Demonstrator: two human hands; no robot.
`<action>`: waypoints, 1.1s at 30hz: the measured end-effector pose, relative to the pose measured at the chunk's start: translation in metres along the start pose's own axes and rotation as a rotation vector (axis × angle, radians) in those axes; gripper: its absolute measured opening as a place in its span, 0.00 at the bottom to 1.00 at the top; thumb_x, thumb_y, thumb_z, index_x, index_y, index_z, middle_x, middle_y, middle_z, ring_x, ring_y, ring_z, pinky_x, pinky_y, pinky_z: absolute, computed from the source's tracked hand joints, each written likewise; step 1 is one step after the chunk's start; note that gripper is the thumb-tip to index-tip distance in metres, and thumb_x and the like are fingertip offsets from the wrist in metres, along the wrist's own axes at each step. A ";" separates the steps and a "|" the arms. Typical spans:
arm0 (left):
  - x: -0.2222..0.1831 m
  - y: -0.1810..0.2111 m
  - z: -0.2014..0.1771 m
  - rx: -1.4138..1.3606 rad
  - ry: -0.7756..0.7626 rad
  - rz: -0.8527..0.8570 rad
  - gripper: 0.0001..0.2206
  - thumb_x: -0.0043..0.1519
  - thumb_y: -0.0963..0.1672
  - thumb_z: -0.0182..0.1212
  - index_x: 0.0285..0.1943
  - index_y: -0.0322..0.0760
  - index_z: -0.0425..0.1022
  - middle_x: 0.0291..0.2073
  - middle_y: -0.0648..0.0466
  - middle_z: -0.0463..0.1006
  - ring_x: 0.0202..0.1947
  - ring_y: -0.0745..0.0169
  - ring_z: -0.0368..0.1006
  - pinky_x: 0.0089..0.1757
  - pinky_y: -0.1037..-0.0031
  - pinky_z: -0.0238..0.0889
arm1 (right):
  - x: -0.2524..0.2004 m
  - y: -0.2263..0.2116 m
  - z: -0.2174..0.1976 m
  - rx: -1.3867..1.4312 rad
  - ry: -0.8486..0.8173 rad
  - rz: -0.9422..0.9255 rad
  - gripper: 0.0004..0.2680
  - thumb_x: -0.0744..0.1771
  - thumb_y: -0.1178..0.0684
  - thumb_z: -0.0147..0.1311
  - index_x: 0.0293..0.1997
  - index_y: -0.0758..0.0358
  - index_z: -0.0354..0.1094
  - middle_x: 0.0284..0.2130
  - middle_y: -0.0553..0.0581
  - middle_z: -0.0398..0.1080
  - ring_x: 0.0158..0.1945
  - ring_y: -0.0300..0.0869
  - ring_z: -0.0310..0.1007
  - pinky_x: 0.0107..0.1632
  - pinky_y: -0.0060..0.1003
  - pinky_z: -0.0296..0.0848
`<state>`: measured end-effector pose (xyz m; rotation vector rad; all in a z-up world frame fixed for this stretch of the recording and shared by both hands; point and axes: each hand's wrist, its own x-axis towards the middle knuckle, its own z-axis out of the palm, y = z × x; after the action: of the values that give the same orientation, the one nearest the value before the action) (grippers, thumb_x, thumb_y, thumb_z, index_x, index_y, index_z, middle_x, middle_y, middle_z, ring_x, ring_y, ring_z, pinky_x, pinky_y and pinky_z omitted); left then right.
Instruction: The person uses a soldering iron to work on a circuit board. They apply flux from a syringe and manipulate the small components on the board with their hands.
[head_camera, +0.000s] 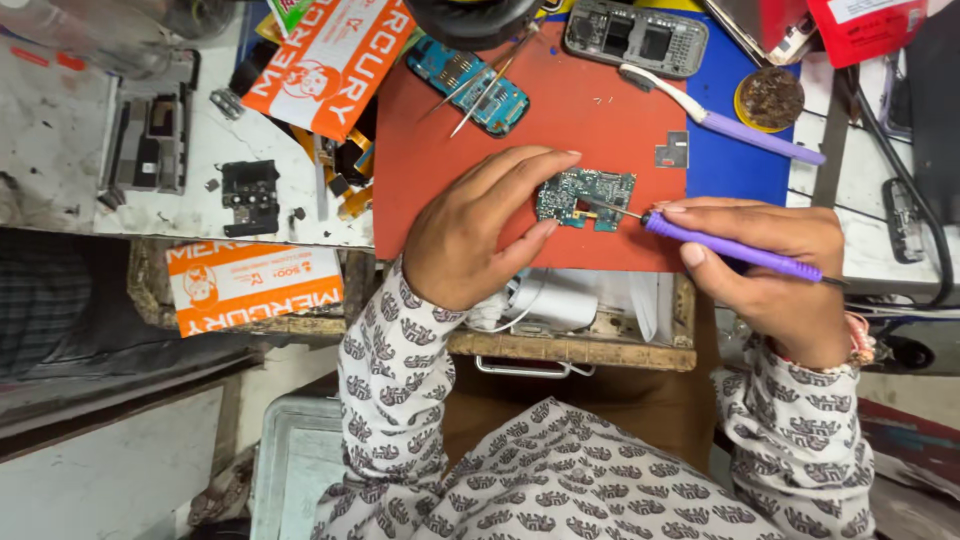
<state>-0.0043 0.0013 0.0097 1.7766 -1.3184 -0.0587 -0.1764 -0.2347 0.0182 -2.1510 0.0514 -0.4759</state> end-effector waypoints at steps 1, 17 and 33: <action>0.000 0.000 0.001 0.003 0.001 -0.003 0.28 0.61 0.38 0.67 0.72 0.41 0.65 0.63 0.48 0.72 0.63 0.46 0.72 0.60 0.65 0.68 | 0.000 0.001 0.000 -0.003 0.001 -0.009 0.09 0.67 0.63 0.59 0.52 0.67 0.75 0.49 0.60 0.78 0.52 0.44 0.81 0.59 0.33 0.77; 0.000 -0.001 0.003 -0.009 0.006 -0.014 0.27 0.61 0.39 0.67 0.71 0.41 0.65 0.62 0.51 0.73 0.61 0.50 0.73 0.59 0.66 0.69 | -0.003 0.004 -0.001 -0.023 0.001 -0.002 0.09 0.67 0.62 0.60 0.53 0.67 0.75 0.47 0.60 0.78 0.52 0.43 0.81 0.59 0.33 0.78; -0.001 -0.001 0.004 -0.004 0.005 -0.014 0.27 0.61 0.39 0.67 0.71 0.42 0.66 0.62 0.51 0.73 0.62 0.50 0.73 0.59 0.66 0.69 | -0.003 0.003 0.001 -0.072 -0.001 0.001 0.09 0.67 0.61 0.60 0.53 0.66 0.75 0.46 0.60 0.78 0.52 0.44 0.81 0.59 0.33 0.78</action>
<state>-0.0055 -0.0005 0.0063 1.7822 -1.3014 -0.0646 -0.1782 -0.2356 0.0143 -2.2211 0.0704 -0.4790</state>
